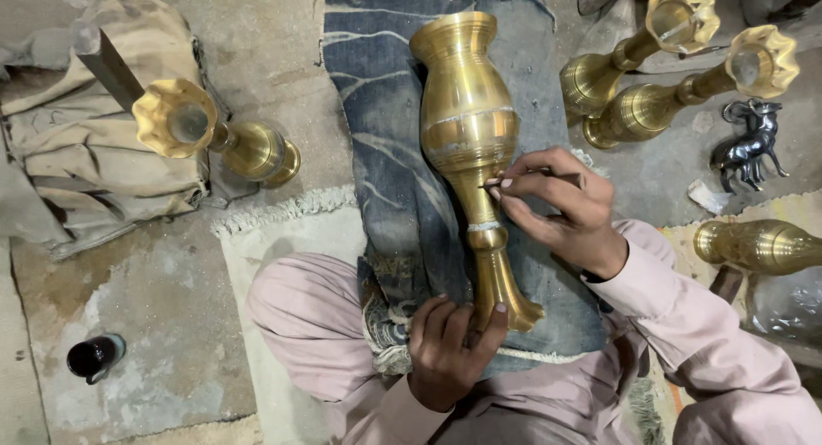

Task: The person sits cross-legged on the floor with a brass vase held on a cloth pad over their lap. They use a small pointed hand tool to score and decorate the vase's surface, rotating the vase to reach different areas, and near the end pick up a wooden mallet and chisel and strike the vase area while steadying it.

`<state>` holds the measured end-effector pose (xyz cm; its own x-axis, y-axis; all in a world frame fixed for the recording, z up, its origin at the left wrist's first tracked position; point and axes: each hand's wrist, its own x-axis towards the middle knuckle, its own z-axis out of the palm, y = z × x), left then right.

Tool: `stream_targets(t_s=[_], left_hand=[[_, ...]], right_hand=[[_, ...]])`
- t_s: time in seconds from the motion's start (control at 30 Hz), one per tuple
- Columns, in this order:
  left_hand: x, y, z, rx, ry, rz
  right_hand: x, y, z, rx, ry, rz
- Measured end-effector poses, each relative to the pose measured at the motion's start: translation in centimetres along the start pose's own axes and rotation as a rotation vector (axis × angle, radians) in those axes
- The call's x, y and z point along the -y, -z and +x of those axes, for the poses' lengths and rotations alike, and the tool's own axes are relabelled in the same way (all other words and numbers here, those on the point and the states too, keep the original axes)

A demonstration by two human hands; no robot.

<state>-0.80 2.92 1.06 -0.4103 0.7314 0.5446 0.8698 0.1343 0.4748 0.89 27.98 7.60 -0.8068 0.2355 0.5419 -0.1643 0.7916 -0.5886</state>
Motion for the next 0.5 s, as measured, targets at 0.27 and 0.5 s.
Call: stream_targets(t_s=[0.27,0.5], left_hand=[[-0.4,0.6,0.3,0.004,-0.001,-0.038],[-0.3,0.7,0.2,-0.001,-0.008,-0.021]], right_hand=[[1.3,0.2,0.4,-0.017,-0.031,-0.079],[1.8,0.1,0.6,-0.035,-0.050,-0.093]])
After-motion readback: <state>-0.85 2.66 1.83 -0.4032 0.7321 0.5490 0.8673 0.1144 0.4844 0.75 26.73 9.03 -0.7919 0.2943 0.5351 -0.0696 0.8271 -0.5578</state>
